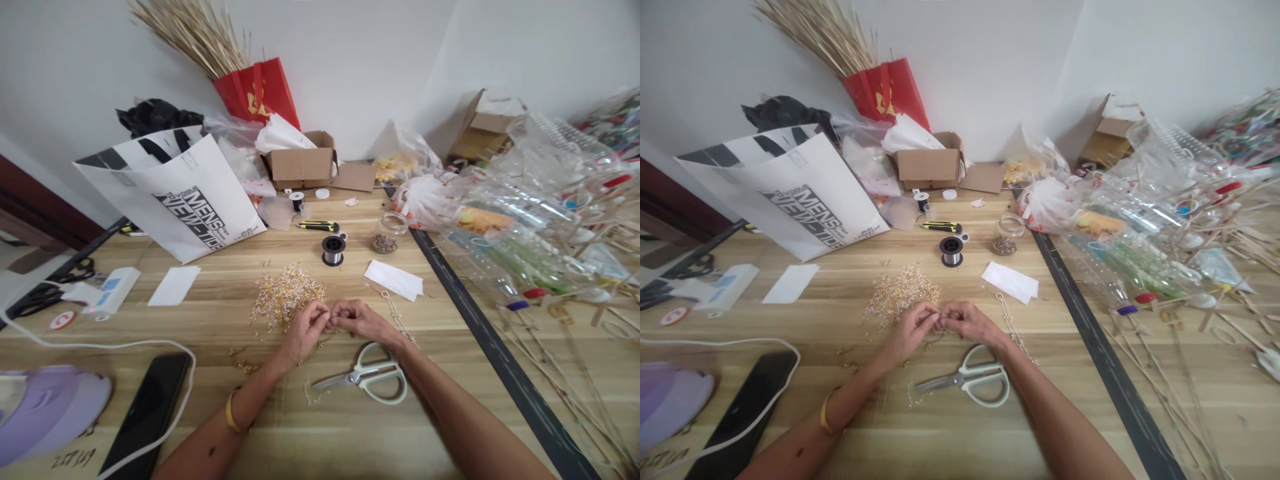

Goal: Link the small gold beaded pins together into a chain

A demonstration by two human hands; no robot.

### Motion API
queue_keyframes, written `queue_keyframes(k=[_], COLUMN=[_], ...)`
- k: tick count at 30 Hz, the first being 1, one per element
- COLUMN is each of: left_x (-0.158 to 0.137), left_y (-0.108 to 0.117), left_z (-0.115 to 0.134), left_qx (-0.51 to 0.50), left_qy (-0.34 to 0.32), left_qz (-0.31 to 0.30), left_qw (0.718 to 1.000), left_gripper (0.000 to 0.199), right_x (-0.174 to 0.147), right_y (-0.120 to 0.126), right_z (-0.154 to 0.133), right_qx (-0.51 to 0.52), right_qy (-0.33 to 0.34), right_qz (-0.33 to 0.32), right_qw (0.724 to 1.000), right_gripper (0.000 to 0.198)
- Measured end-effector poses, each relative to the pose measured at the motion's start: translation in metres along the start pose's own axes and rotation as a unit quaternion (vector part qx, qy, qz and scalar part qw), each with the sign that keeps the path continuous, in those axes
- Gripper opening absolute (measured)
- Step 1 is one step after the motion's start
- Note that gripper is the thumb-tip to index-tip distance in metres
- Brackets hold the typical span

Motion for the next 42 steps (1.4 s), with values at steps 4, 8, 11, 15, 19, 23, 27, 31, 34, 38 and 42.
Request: queue_keyframes(k=[4,8,11,15,19,23,27,31,34,38,42], left_x=[0.002,0.002,0.003,0.004,0.005,0.005,0.005,0.004,0.003,0.001,0.0], left_y=[0.0,0.0,0.0,0.0,-0.002,-0.005,-0.006,-0.005,-0.005,-0.004,-0.002], left_z=[-0.005,-0.006,-0.004,-0.005,-0.007,-0.006,-0.005,-0.005,-0.003,0.0,0.002], left_qx=[-0.019,-0.013,-0.005,0.003,0.009,0.028,0.06,0.081,0.084,0.09,0.089], left_qy=[0.019,0.037,0.035,0.039,0.042,0.036,0.016,0.001,-0.003,-0.005,0.007], left_qz=[-0.009,-0.008,-0.014,-0.007,0.01,0.007,0.003,0.002,0.006,0.008,0.014], left_qw=[1.0,0.999,0.999,0.999,0.999,0.999,0.998,0.997,0.996,0.996,0.996], left_gripper=[0.017,0.013,0.014,0.015,0.014,0.007,0.006,0.009,0.008,0.01,0.011], right_x=[0.0,-0.001,-0.002,-0.002,-0.002,-0.002,-0.003,-0.004,-0.004,-0.003,-0.003], right_y=[0.0,0.001,0.001,0.002,0.003,0.004,0.004,0.004,0.005,0.004,0.003], right_z=[0.0,-0.003,-0.005,-0.005,-0.004,-0.006,-0.009,-0.01,-0.009,-0.006,-0.005], right_qx=[0.003,0.015,0.027,0.037,0.044,0.043,0.042,0.037,0.034,0.028,0.014], right_qy=[-0.001,-0.013,-0.021,-0.017,-0.008,-0.009,-0.012,-0.013,-0.011,-0.013,-0.018], right_qz=[-0.002,0.013,0.017,0.017,0.015,0.025,0.034,0.047,0.052,0.055,0.051], right_qw=[1.0,1.0,0.999,0.999,0.999,0.999,0.998,0.998,0.998,0.998,0.998], right_gripper=[0.032,0.032,0.033,0.033,0.033,0.033,0.034,0.033,0.032,0.031,0.031])
Point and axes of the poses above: each hand's wrist, its own x-axis towards the middle knuckle, its own y-axis out of the back of the hand, z = x × y, the point moved 4 cm from there along x, towards the middle knuckle, and after that the axes turned 5 degrees about z, right-handed, at the moved point
